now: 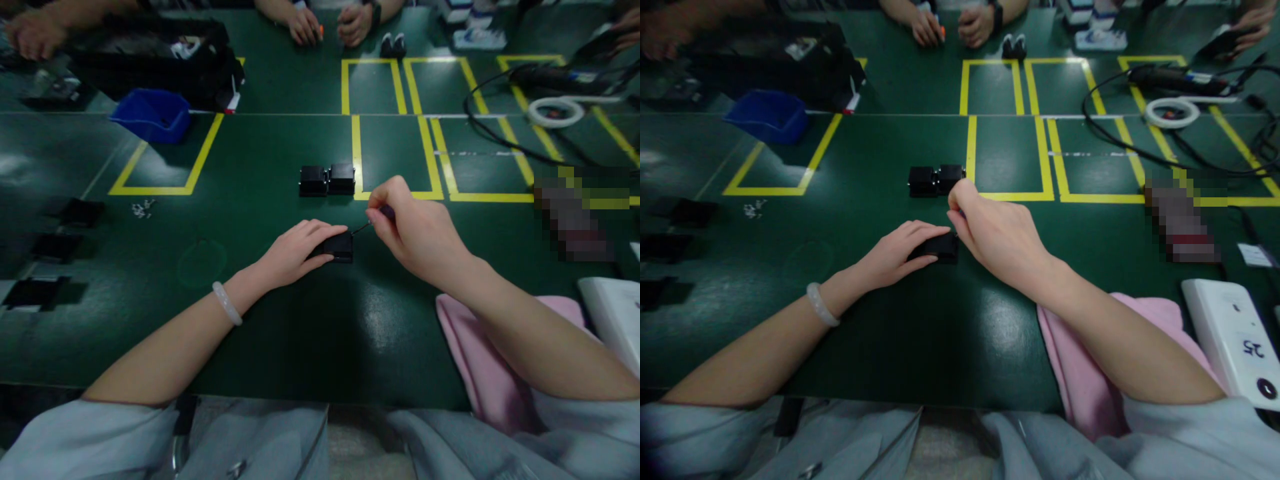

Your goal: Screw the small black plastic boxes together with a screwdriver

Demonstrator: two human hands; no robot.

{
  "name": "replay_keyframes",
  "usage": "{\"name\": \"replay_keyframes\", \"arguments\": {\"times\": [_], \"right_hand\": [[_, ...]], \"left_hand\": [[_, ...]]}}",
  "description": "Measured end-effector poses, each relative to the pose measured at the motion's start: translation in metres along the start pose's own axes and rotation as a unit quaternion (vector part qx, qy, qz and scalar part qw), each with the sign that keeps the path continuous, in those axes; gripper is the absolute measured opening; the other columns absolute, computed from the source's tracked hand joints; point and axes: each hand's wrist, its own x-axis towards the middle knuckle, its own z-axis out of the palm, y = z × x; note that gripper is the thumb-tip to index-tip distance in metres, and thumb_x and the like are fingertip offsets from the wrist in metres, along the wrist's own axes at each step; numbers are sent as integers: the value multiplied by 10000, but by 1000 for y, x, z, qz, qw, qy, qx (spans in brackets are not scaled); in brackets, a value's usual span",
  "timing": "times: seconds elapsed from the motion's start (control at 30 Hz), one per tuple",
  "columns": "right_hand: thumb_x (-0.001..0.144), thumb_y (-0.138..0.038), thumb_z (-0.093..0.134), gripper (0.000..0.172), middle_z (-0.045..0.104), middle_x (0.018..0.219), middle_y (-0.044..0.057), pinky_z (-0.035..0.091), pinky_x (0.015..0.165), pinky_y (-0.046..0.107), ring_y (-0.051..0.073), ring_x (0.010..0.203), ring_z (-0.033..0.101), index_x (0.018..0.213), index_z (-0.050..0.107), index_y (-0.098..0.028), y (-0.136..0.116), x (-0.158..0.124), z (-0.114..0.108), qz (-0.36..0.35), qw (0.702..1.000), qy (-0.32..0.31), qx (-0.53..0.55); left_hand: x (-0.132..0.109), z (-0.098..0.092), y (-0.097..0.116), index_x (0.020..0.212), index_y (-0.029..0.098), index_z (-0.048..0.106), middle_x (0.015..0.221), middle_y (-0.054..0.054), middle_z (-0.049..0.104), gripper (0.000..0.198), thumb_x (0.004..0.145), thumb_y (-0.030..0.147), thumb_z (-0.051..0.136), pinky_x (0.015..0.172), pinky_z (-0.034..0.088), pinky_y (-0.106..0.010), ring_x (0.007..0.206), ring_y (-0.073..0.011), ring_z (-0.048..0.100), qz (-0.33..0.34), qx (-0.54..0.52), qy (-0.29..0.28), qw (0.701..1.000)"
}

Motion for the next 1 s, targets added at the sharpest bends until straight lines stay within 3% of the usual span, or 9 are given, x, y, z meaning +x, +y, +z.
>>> {"name": "replay_keyframes", "arguments": {"times": [0.23,0.4,0.6,0.8,1.0], "right_hand": [[986,-366,411,247,605,695,9,304,533,253,131,578,555,953,546,-162,1,0,-2,0,1000,-17,-12],[948,-264,410,182,622,737,10,310,529,247,116,569,547,1023,537,-157,0,0,-2,4,1000,-5,-1],[980,-359,416,227,600,689,2,302,537,246,121,575,551,946,541,-173,0,0,-2,4,1000,-17,-6],[950,-271,425,180,641,772,20,321,535,247,122,587,563,1038,534,-157,2,-1,-1,-8,1000,-1,18],[994,-389,406,279,601,680,9,304,542,252,127,578,555,909,552,-168,2,-1,-3,-11,1000,-15,-2]], "left_hand": [[0,0,0,1488,223,390,1347,-113,554,505,1007,303,520,1006,460,-427,1198,-267,529,-1,1,-1,1000],[0,0,0,1491,226,384,1348,-108,549,507,1008,297,522,1000,460,-417,1201,-260,525,-3,2,-2,1000],[-1,0,-1,1493,230,378,1350,-112,550,506,1010,301,516,1006,455,-426,1203,-264,524,1,0,0,1000],[0,0,-1,1488,232,381,1352,-110,549,502,1009,298,517,1004,457,-430,1200,-264,527,-1,-1,-1,1000],[-1,1,-1,1492,231,374,1351,-105,552,516,1003,287,529,1009,456,-429,1203,-262,526,1,-1,1,1000]]}}
